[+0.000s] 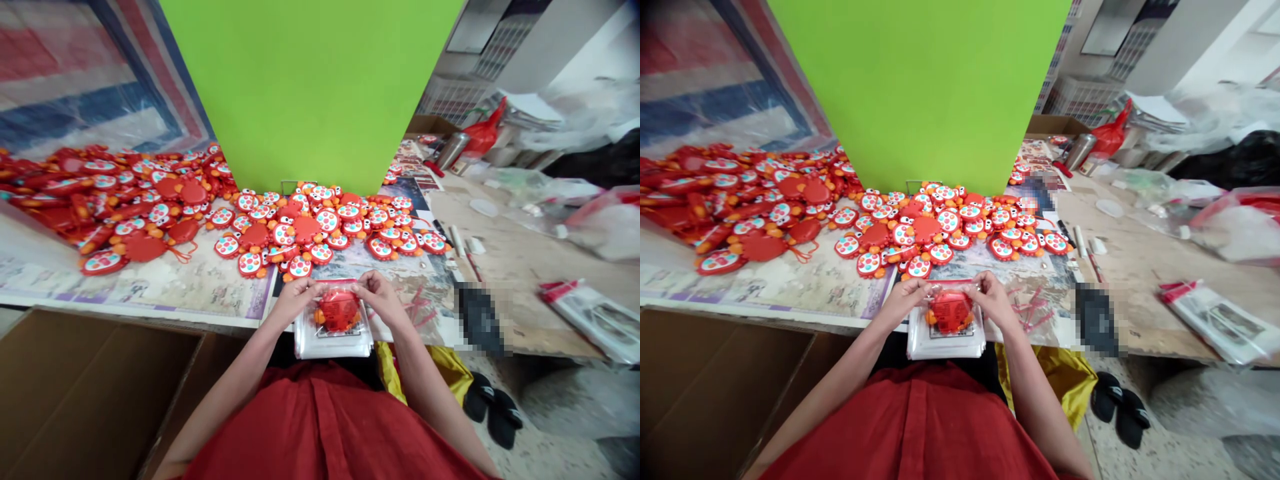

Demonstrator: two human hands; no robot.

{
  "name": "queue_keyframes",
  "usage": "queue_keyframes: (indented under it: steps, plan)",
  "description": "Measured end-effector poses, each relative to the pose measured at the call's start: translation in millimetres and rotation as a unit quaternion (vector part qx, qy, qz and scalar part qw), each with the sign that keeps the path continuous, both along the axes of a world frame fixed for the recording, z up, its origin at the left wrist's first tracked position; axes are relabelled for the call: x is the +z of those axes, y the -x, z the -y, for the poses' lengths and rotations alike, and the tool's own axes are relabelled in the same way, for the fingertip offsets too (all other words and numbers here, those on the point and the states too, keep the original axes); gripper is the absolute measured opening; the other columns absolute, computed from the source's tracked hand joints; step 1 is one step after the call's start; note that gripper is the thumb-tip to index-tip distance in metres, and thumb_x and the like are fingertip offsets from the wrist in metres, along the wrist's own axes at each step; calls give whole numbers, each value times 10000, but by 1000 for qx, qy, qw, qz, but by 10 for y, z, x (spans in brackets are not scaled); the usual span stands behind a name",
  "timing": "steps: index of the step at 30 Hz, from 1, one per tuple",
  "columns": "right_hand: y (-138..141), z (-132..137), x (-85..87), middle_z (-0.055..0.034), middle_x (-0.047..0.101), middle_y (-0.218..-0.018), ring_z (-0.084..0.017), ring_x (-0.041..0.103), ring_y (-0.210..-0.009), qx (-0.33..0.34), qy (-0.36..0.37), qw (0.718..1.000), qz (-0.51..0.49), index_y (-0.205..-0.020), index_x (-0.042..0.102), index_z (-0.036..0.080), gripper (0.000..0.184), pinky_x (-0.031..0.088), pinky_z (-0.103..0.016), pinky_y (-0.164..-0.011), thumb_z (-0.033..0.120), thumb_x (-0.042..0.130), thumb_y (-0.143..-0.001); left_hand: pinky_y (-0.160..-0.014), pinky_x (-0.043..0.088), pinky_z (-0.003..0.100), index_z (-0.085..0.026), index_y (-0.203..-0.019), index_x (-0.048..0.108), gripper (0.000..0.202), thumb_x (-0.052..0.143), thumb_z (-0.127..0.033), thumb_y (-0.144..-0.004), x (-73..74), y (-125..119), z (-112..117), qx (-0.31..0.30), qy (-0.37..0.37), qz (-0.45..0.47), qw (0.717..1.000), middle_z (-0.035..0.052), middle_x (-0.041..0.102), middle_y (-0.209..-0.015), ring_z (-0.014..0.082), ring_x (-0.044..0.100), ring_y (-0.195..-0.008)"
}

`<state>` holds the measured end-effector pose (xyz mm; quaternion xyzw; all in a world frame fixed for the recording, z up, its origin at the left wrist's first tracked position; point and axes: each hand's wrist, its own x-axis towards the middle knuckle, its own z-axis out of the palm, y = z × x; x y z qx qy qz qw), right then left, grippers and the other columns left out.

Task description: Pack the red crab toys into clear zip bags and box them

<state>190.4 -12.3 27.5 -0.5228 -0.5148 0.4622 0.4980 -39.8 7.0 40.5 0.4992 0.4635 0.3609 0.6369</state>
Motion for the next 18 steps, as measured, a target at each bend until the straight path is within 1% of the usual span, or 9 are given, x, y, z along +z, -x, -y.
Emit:
queue_keyframes:
  steps: [2,6,9,11,13,14,16,17,18]
  plan:
    - [49,-12,-5,33,563,-729,-129,496,-625,-20,-7,1000,-7,-867,570,223,308,420,-260,-587,427,762,-737,-667,557,297,-150,-823,673,348,709,-485,-735,18,-37,19,9,-17,-20,1000,58,723,-862,205,678,-802]
    - [51,-30,-59,55,562,-673,-112,504,-580,-53,-17,994,-92,-871,558,237,323,418,-244,-565,393,793,-713,-695,574,293,-168,-949,683,339,677,-454,-767,45,-75,48,54,-36,1,998,60,739,-943,210,699,-866]
    - [31,-19,-101,48,613,-682,-118,554,-608,-47,-22,991,-126,-921,579,247,327,448,-249,-597,371,800,-715,-669,578,287,-184,-1134,621,450,687,-436,-767,72,-90,62,66,-14,40,997,55,749,-928,201,715,-816]
    - [1,-26,-131,35,644,-696,-128,575,-614,-24,-12,992,-120,-978,590,255,333,464,-260,-602,390,778,-739,-649,578,285,-180,-1199,580,515,697,-424,-761,118,-82,64,67,-2,50,997,59,753,-905,198,720,-784]
    - [-89,-82,-168,11,676,-741,-139,590,-614,-16,-4,996,-87,-1004,604,247,335,479,-278,-601,431,745,-762,-638,579,288,-173,-1189,579,510,699,-420,-760,210,-15,55,93,-11,40,995,57,753,-874,195,721,-762]
    - [-173,-138,-188,-7,691,-777,-147,599,-626,-25,-8,998,-55,-1000,614,237,335,489,-292,-613,454,726,-770,-641,582,294,-171,-1176,583,496,697,-422,-764,276,57,48,119,-26,29,992,54,753,-862,194,719,-756]
    - [-434,-311,-220,-45,708,-857,-169,617,-682,-85,-38,995,33,-976,636,210,350,508,-330,-668,498,683,-782,-664,591,317,-171,-1160,586,473,688,-433,-779,438,298,44,194,-75,-4,978,47,753,-856,189,714,-752]
    - [-606,-425,-229,-66,709,-896,-192,630,-751,-122,-61,986,90,-976,648,196,371,514,-358,-722,513,664,-785,-688,596,334,-173,-1169,579,474,679,-441,-792,527,468,58,243,-109,-27,964,45,754,-855,188,712,-756]
    - [-798,-553,-233,-90,709,-934,-221,638,-821,-172,-83,970,148,-1000,657,181,407,514,-394,-775,530,634,-792,-714,598,355,-179,-1179,570,473,671,-448,-803,614,668,91,291,-145,-58,944,40,755,-858,189,710,-764]
